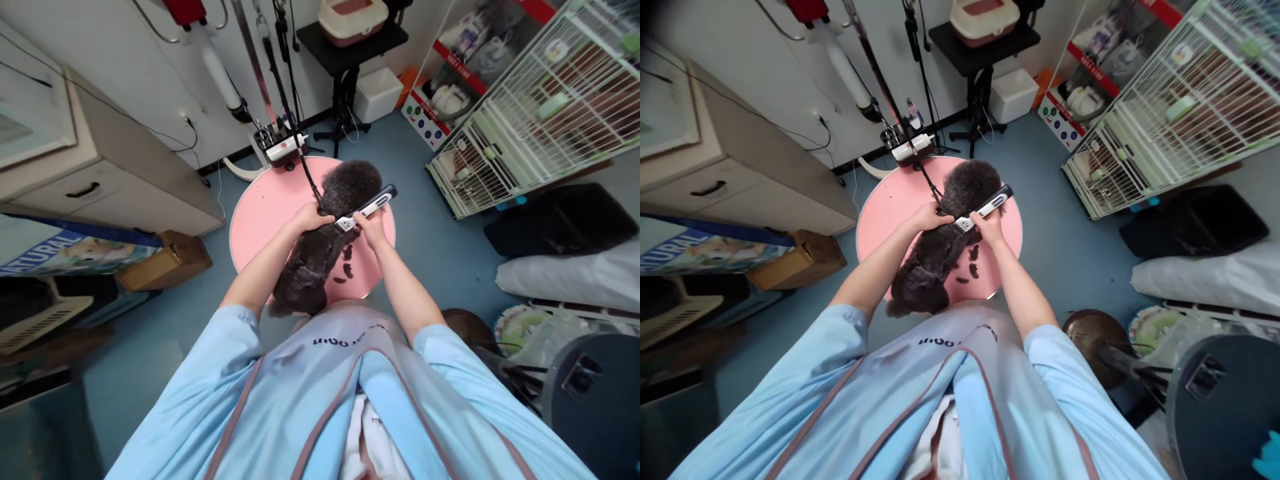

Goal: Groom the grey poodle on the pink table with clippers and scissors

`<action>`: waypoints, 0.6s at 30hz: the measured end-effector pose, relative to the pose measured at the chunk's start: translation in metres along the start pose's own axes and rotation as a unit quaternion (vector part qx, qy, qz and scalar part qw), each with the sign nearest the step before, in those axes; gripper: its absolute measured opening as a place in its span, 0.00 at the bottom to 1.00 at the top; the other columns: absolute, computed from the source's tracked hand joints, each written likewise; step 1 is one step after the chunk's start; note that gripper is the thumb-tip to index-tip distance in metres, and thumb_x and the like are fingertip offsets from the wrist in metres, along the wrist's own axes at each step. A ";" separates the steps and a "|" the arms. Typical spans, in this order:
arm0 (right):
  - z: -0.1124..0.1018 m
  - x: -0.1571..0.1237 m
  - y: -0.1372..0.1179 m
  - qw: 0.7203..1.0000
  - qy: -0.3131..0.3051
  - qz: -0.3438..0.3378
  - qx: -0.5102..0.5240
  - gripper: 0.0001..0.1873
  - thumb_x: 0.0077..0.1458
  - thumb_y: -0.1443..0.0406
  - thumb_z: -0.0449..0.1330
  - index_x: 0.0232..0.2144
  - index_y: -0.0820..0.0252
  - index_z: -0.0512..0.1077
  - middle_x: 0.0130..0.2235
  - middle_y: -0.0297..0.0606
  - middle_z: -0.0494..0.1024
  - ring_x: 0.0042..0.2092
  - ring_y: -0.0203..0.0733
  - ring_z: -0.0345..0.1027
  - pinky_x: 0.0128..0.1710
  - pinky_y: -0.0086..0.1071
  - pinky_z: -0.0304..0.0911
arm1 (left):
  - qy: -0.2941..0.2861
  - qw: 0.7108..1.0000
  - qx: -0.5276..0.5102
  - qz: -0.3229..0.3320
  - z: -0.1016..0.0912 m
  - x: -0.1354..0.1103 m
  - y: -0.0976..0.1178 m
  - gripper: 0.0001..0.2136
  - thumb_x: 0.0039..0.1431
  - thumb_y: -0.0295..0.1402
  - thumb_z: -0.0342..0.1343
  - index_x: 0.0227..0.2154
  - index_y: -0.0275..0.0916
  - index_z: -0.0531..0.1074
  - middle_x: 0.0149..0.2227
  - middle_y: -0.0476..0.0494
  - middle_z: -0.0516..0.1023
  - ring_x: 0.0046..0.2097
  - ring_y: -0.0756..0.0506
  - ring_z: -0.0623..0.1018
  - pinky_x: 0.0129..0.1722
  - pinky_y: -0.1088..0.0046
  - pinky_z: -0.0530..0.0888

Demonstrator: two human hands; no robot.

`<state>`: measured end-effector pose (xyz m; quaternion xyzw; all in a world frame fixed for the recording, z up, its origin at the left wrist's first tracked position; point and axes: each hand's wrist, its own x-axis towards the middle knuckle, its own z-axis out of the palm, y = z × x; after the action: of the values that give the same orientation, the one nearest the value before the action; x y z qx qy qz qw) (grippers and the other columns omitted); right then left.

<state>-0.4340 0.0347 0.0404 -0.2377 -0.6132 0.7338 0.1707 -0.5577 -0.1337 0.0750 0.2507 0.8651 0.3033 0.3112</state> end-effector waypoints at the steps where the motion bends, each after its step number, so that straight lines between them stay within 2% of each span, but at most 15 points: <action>1: 0.001 -0.002 0.002 1.000 -0.030 0.008 0.001 0.31 0.35 0.52 0.72 0.38 0.55 0.64 0.33 0.32 0.75 0.31 0.36 0.67 0.30 0.30 0.67 | 0.007 1.000 0.022 -0.007 0.005 0.005 0.002 0.26 0.48 0.48 0.61 0.45 0.32 0.76 0.40 0.39 0.80 0.41 0.40 0.79 0.39 0.70 0.73; 4: 0.001 -0.016 0.009 0.986 -0.156 0.055 0.011 0.28 0.37 0.54 0.71 0.37 0.58 0.65 0.33 0.34 0.76 0.31 0.37 0.67 0.31 0.32 0.67 | 0.039 0.995 0.083 -0.027 0.013 0.011 0.003 0.28 0.49 0.54 0.59 0.42 0.32 0.76 0.37 0.37 0.80 0.39 0.39 0.79 0.38 0.68 0.73; 5: -0.002 -0.018 0.011 0.983 -0.171 0.062 0.013 0.27 0.38 0.53 0.71 0.37 0.58 0.65 0.32 0.34 0.76 0.30 0.36 0.66 0.29 0.31 0.66 | 0.036 0.995 0.088 -0.028 0.013 0.010 0.002 0.28 0.50 0.54 0.58 0.41 0.32 0.76 0.37 0.37 0.80 0.38 0.39 0.79 0.38 0.69 0.73; 6: -0.006 -0.017 0.013 0.986 -0.159 0.057 0.015 0.26 0.39 0.52 0.70 0.36 0.57 0.65 0.30 0.33 0.75 0.28 0.35 0.65 0.26 0.30 0.64 | 0.020 0.996 0.080 -0.022 0.013 0.008 0.002 0.28 0.50 0.54 0.57 0.42 0.32 0.76 0.38 0.37 0.80 0.39 0.40 0.79 0.38 0.69 0.73; 8: -0.014 -0.010 0.017 0.997 -0.076 0.027 0.018 0.26 0.40 0.49 0.69 0.33 0.56 0.63 0.27 0.30 0.71 0.24 0.33 0.61 0.23 0.29 0.59 | -0.030 0.999 0.045 -0.001 0.011 0.005 0.002 0.27 0.51 0.50 0.58 0.46 0.32 0.74 0.42 0.39 0.80 0.41 0.41 0.79 0.39 0.71 0.73; 10: -0.018 -0.002 0.022 1.000 -0.014 0.009 0.021 0.27 0.40 0.48 0.69 0.32 0.55 0.61 0.24 0.27 0.66 0.22 0.32 0.57 0.20 0.29 0.57 | -0.053 0.998 0.034 0.006 0.011 0.003 0.003 0.26 0.50 0.47 0.59 0.48 0.32 0.74 0.42 0.39 0.80 0.41 0.41 0.79 0.39 0.72 0.73; 12: -0.017 -0.003 0.026 0.999 -0.033 0.023 0.020 0.27 0.39 0.49 0.70 0.32 0.54 0.61 0.24 0.26 0.65 0.22 0.32 0.57 0.20 0.29 0.56 | -0.028 0.997 0.070 -0.006 0.013 0.001 0.005 0.25 0.50 0.47 0.58 0.45 0.32 0.75 0.39 0.38 0.80 0.40 0.39 0.79 0.37 0.70 0.73; 15: -0.013 -0.022 0.030 0.997 -0.068 0.043 0.020 0.25 0.41 0.48 0.69 0.31 0.55 0.62 0.24 0.27 0.66 0.22 0.33 0.58 0.21 0.30 0.57 | 0.016 0.991 0.131 -0.015 0.018 0.001 0.007 0.25 0.51 0.51 0.56 0.41 0.32 0.77 0.38 0.35 0.80 0.39 0.36 0.79 0.38 0.68 0.73; 18: -0.013 -0.041 0.031 0.995 -0.090 0.041 0.016 0.24 0.42 0.48 0.68 0.32 0.56 0.65 0.28 0.32 0.71 0.25 0.34 0.61 0.24 0.31 0.60 | 0.025 0.990 0.141 -0.011 0.018 0.000 0.005 0.26 0.53 0.52 0.53 0.41 0.32 0.77 0.39 0.33 0.80 0.40 0.36 0.79 0.39 0.67 0.73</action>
<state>-0.3914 0.0176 0.0139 -0.1924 -0.6041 0.7683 0.0882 -0.5439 -0.1240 0.0669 0.2751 0.9092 0.1812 0.2546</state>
